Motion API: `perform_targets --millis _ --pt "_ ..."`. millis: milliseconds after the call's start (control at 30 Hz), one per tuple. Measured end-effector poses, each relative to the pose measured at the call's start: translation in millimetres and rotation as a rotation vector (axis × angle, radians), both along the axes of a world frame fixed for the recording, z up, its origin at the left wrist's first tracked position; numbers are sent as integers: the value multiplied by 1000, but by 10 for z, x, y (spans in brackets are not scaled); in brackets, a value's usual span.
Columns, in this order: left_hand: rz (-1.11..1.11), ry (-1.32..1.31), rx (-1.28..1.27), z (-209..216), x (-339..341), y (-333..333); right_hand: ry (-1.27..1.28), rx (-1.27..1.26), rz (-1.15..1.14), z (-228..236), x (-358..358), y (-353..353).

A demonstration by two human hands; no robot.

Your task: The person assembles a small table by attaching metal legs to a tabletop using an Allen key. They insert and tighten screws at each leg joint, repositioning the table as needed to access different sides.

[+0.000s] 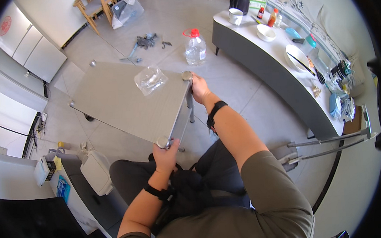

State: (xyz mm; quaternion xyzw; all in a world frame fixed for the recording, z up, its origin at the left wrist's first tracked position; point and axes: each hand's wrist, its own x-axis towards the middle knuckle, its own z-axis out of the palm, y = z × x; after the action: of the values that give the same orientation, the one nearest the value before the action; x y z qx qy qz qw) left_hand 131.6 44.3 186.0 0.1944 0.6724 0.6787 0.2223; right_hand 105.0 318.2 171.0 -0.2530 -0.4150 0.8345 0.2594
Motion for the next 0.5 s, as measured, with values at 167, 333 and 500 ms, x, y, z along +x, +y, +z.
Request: perform_targets --millis 167,333,500 --pt "-27 -30 -31 73 -39 17 -32 43 -22 25 -17 -16" --pt "-9 -65 -84 72 -37 33 -27 57 -69 -16 -52 -44" --pt "-61 24 -110 -35 -102 -3 -9 75 -67 -101 -68 -22"
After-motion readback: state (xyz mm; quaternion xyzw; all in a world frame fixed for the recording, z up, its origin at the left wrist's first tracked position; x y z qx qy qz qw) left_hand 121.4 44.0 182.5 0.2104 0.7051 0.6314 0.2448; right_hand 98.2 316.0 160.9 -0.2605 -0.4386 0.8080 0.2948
